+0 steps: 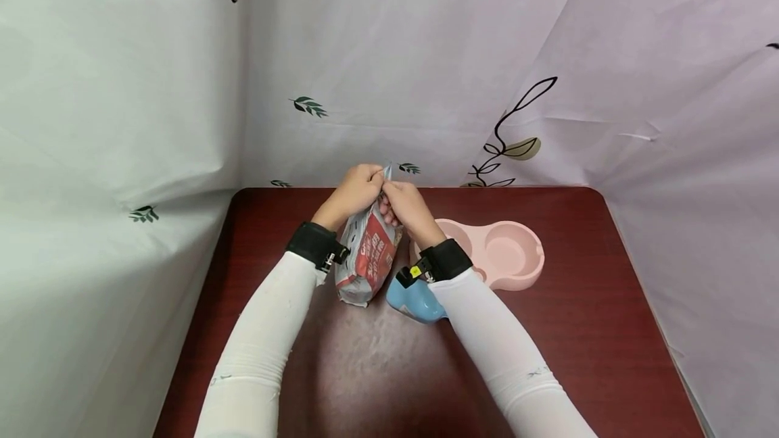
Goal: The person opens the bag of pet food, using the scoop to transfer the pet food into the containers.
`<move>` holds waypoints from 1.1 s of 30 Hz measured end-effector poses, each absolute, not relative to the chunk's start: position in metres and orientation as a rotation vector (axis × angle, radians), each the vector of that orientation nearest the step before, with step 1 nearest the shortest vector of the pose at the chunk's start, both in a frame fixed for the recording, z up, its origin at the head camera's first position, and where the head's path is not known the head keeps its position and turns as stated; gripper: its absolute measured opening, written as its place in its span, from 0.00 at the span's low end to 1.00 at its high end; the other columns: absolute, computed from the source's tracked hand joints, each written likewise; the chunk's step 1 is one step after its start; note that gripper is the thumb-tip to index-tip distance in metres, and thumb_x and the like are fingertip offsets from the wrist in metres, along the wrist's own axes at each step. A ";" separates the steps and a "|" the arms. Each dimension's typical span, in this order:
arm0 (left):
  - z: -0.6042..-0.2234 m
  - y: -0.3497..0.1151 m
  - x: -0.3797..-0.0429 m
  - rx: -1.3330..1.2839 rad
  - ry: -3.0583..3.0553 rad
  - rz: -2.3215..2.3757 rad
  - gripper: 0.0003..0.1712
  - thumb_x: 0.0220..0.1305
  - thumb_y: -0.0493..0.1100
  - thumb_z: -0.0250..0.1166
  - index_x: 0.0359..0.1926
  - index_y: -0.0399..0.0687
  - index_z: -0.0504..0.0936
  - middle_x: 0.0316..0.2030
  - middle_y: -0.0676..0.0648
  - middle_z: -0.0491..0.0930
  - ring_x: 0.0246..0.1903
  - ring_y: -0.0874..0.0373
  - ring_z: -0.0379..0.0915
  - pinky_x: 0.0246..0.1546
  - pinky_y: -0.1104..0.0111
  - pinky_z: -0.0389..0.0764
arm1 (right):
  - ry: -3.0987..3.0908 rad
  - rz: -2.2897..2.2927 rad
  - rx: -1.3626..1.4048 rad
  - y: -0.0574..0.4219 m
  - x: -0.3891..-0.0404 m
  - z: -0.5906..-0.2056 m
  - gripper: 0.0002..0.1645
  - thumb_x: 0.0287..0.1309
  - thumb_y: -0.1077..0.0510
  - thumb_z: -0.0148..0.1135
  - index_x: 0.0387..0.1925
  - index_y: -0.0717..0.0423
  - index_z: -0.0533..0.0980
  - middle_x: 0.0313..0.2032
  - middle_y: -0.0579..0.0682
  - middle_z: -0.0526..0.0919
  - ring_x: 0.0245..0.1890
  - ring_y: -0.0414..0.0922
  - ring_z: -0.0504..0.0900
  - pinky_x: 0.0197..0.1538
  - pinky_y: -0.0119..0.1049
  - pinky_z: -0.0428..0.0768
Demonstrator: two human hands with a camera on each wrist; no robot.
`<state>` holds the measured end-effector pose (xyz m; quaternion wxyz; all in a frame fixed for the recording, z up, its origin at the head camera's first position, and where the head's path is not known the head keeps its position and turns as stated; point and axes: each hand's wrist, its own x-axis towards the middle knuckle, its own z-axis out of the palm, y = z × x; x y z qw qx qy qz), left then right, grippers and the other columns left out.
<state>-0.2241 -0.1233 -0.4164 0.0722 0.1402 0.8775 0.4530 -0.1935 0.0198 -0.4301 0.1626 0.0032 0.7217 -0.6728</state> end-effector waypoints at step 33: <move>-0.390 -0.127 -0.211 0.476 2.741 0.846 0.20 0.80 0.43 0.43 0.37 0.40 0.78 0.33 0.40 0.78 0.34 0.46 0.76 0.39 0.56 0.79 | 2.169 -1.884 -0.158 0.025 -0.193 -0.443 0.26 0.78 0.50 0.49 0.21 0.54 0.74 0.15 0.44 0.74 0.13 0.37 0.71 0.20 0.33 0.69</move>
